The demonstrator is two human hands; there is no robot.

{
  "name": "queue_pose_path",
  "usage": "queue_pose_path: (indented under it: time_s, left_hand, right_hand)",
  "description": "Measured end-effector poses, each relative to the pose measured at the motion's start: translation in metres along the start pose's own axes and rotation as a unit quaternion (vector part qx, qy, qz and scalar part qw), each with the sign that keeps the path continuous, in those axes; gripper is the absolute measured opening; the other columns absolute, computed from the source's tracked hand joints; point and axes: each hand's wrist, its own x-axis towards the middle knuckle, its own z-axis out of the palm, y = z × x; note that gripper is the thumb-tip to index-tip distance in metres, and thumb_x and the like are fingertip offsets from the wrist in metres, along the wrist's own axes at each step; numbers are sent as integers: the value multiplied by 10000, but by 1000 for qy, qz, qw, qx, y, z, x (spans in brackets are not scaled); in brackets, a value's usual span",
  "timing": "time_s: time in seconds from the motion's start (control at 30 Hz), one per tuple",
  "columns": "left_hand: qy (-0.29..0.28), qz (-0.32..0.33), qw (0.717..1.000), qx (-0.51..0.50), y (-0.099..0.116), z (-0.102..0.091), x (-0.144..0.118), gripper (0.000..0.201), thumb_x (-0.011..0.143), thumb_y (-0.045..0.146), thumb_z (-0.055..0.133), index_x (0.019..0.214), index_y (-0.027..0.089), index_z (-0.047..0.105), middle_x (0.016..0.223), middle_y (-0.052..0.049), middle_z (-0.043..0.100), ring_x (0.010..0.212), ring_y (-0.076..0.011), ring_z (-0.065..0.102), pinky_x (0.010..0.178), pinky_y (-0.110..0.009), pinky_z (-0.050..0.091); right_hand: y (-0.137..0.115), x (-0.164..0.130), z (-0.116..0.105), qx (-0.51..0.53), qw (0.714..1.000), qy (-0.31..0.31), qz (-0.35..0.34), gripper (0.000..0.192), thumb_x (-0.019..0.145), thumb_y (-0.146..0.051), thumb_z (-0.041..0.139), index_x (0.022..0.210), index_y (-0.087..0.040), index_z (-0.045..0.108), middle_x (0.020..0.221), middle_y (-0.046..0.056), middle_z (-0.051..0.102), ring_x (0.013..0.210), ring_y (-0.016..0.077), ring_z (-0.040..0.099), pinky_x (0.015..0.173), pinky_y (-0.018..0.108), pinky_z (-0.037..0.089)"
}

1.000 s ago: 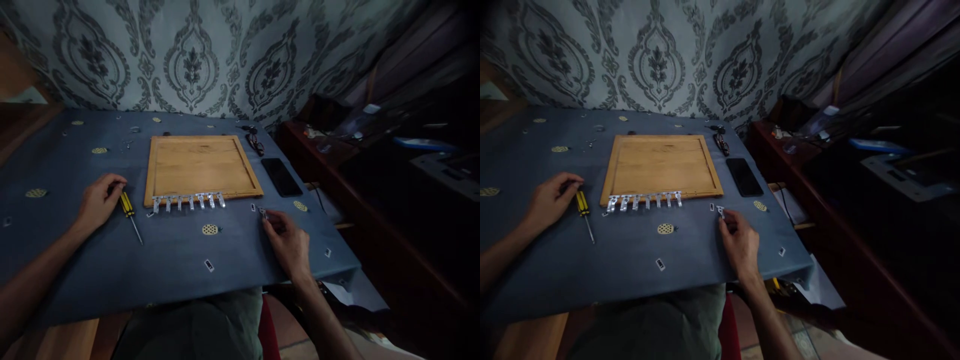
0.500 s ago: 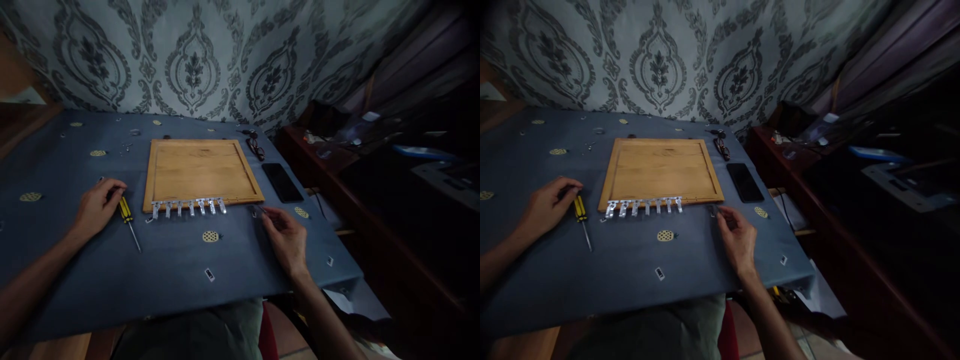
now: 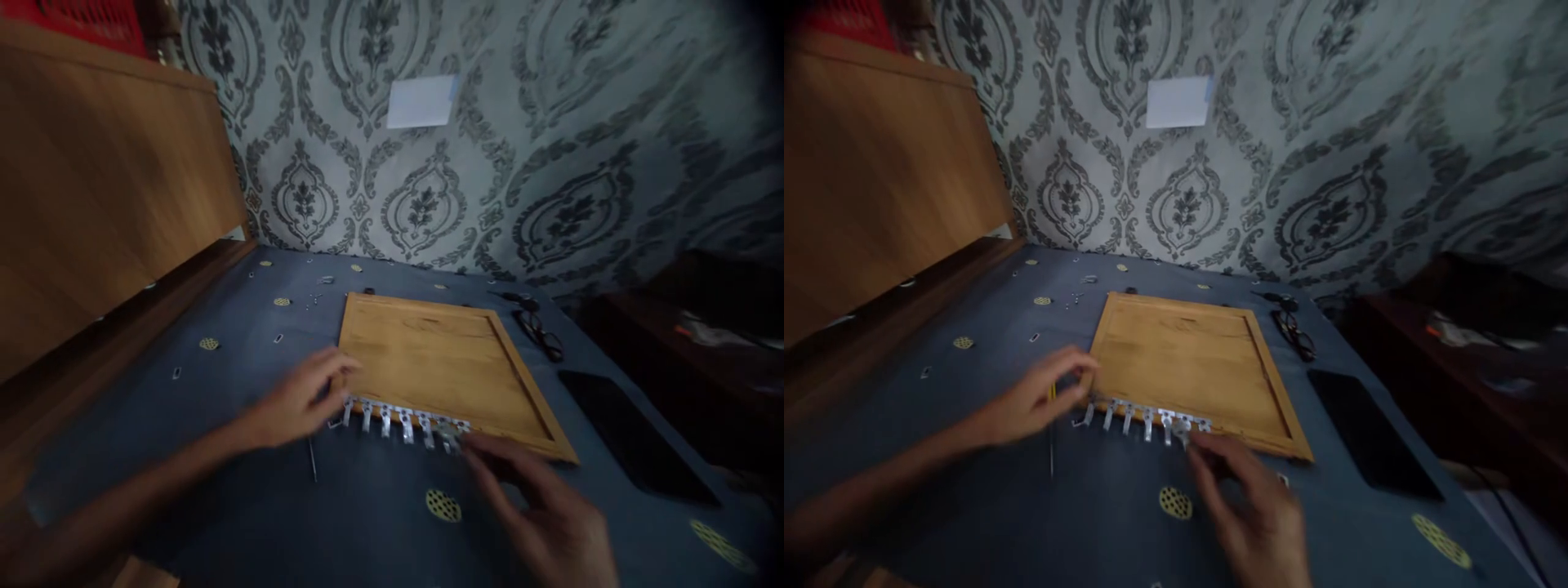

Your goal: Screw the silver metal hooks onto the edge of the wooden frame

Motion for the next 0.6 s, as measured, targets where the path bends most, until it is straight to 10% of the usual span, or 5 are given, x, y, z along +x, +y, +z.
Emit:
queue_pose_path:
  time_s: [0.2, 0.43, 0.6]
  left_hand:
    - [-130, 54, 989, -47, 42, 12, 0, 493, 944, 178, 451, 1432, 250, 460, 1387, -52, 627, 1276, -149, 607, 1083, -223, 506]
    - [37, -136, 989, 36, -96, -44, 71, 381, 955, 407, 582, 1236, 150, 593, 1205, -91, 641, 1057, -198, 646, 929, -418, 573]
    - [38, -190, 977, 89, -174, -56, 113, 394, 944, 394, 604, 1253, 150, 584, 1247, -99, 621, 1095, -208, 633, 937, -429, 571]
  right_hand:
    - [-52, 30, 67, 74, 984, -34, -159, 109, 908, -166, 623, 938, -228, 708, 838, 17, 781, 708, 143, 750, 669, 213, 622]
    - [-36, 22, 78, 24, 984, 4, -174, 208, 908, -118, 610, 1047, -243, 702, 1023, 63, 782, 895, 188, 771, 784, 284, 648]
    - [-25, 5, 84, 16, 974, -50, -222, 261, 913, -109, 586, 1122, -236, 676, 972, 45, 797, 838, 177, 779, 769, 260, 652]
